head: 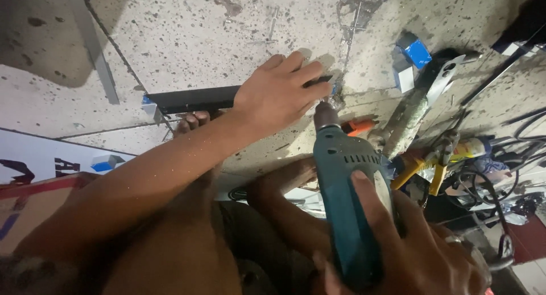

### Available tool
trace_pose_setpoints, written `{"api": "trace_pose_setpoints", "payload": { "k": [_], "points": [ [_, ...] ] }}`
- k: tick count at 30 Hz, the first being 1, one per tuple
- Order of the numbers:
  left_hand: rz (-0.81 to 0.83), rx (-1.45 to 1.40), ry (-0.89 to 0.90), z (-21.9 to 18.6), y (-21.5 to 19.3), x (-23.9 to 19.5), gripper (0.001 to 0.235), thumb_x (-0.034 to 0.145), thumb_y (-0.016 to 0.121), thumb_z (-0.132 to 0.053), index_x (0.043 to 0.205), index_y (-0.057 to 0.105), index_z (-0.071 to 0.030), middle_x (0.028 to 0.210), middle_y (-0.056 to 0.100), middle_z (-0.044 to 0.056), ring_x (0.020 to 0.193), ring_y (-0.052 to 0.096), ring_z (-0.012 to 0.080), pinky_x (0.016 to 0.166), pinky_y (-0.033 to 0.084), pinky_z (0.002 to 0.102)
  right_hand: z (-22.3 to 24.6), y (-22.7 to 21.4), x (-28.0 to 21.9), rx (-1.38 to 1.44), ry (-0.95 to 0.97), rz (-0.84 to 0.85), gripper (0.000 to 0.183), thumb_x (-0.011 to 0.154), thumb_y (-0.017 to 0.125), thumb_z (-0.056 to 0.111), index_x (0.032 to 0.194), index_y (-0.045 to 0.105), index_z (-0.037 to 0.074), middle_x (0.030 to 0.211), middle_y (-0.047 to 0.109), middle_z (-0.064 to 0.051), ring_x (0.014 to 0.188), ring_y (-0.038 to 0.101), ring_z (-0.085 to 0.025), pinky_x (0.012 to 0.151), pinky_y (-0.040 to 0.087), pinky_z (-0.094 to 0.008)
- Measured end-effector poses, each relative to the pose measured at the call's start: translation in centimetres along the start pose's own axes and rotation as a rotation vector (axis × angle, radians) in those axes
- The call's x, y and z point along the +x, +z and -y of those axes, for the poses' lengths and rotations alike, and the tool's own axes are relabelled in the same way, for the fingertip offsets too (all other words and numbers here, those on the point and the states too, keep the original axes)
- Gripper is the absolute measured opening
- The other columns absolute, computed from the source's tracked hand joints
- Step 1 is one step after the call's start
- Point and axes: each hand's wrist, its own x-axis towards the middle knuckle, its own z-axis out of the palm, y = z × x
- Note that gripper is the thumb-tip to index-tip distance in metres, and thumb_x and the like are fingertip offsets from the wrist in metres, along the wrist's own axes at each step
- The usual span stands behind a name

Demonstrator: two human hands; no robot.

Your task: Drilling holes into metal profiles and joining them using a manual rivet gun.

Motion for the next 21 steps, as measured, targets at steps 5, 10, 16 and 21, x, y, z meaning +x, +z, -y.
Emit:
{"api": "trace_pose_setpoints", "payload": {
  "k": [5, 10, 16, 21],
  "points": [
    [0.065, 0.024, -0.010, 0.0, 0.3, -0.2, 0.029, 0.083, 0.075, -0.017, 0.104, 0.058, -0.026, 0.121, 0.049, -0.002, 0.109, 0.044, 0.0213, 0.068, 0.048, 0.033, 0.9, -0.2, 0.0, -0.053, 0.055, 0.034, 0.101, 0.051, 0.063, 0.078, 0.144, 0.038, 0.046, 0.117, 0.061, 0.003, 0.087, 0.070, -0.026, 0.064, 0.059, -0.044],
    [0.071, 0.017, 0.002, 0.1, 0.0, -0.1, 0.028, 0.081, 0.073, -0.011, 0.101, 0.058, -0.026, 0.121, 0.049, -0.002, 0.106, 0.044, 0.0204, 0.067, 0.045, 0.030, 0.6, -0.3, 0.1, -0.039, 0.038, 0.053, 0.106, 0.048, 0.064, 0.078, 0.145, 0.034, 0.048, 0.121, 0.059, 0.004, 0.093, 0.068, -0.024, 0.064, 0.058, -0.043],
    [0.071, 0.068, 0.009, 0.0, 0.0, -0.1, 0.030, 0.080, 0.076, -0.017, 0.101, 0.057, -0.026, 0.116, 0.048, -0.004, 0.102, 0.043, 0.0182, 0.067, 0.044, 0.029, 0.1, 0.2, 0.6, -0.055, 0.014, 0.097, 0.109, 0.049, 0.061, 0.081, 0.148, 0.030, 0.046, 0.122, 0.058, 0.003, 0.090, 0.067, -0.026, 0.061, 0.058, -0.043],
    [0.127, 0.016, 0.005, 0.0, -0.1, -0.3, 0.032, 0.080, 0.074, -0.014, 0.106, 0.058, -0.025, 0.122, 0.051, -0.002, 0.111, 0.044, 0.0222, 0.071, 0.047, 0.032, -1.2, 0.6, 0.7, -0.162, -0.014, 0.247, 0.131, 0.034, 0.067, 0.091, 0.149, 0.016, 0.054, 0.126, 0.047, 0.007, 0.097, 0.067, -0.022, 0.060, 0.060, -0.043]
  ]
}}
